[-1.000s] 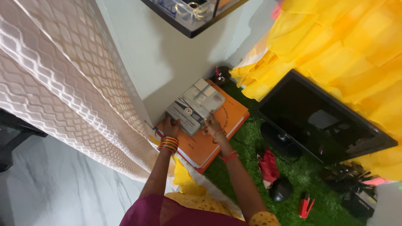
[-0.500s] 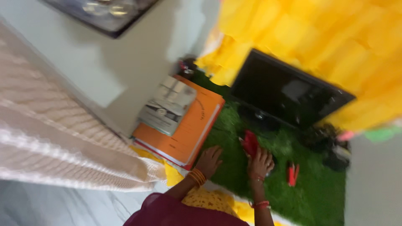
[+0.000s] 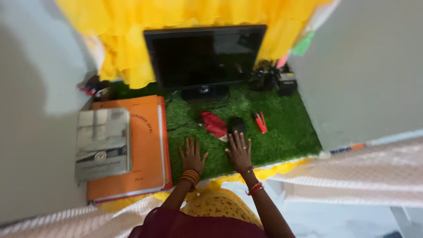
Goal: The person organizes stationery items on a green mat. They place a red pouch, a pen holder, and a stapler on the mat, then adjust a yellow curtain. They pick up a file, a red folder, a blue folder, an orange file, and a calendar from the floor and place them on the mat.
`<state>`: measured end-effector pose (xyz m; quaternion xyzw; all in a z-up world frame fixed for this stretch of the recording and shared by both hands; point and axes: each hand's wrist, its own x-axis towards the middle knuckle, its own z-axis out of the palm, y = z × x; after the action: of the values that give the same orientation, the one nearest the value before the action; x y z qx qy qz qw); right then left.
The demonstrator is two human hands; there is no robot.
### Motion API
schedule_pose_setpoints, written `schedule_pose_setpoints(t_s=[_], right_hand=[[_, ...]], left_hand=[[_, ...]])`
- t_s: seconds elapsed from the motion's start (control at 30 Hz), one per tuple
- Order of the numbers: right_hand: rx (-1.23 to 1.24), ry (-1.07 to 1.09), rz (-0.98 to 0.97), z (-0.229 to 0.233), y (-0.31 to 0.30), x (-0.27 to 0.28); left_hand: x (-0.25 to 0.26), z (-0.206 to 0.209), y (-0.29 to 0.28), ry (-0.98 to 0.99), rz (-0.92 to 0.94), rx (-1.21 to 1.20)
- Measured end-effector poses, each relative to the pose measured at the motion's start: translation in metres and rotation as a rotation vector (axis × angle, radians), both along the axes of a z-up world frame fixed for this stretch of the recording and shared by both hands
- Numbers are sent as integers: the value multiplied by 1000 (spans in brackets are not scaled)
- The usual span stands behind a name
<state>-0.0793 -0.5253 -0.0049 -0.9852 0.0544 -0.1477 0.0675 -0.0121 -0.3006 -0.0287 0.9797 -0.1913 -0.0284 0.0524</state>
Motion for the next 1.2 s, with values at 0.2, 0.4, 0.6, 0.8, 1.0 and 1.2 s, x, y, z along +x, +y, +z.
schedule_pose_setpoints(t_s=[0.2,0.4,0.6,0.8,1.0,1.2], right_hand=[[9,48,51,-5,-3,-27],[111,-59,-448,-4,-100,-25],[80,121,-551,-2,-200,-17],[39,218,-491,-11,-254,-15],[201,335,-587,-23,-265,10],[60,4,-291,-44,-247,72]], left_hand=[[8,0,-13,-98,32,-51],[4,2,-12,-128,72,163],[10,-3,-19,-101,118,142],[17,-7,-49,-101,274,-97],[20,-11,-80,-104,433,-26],[19,-19,-82,-33,491,-80]])
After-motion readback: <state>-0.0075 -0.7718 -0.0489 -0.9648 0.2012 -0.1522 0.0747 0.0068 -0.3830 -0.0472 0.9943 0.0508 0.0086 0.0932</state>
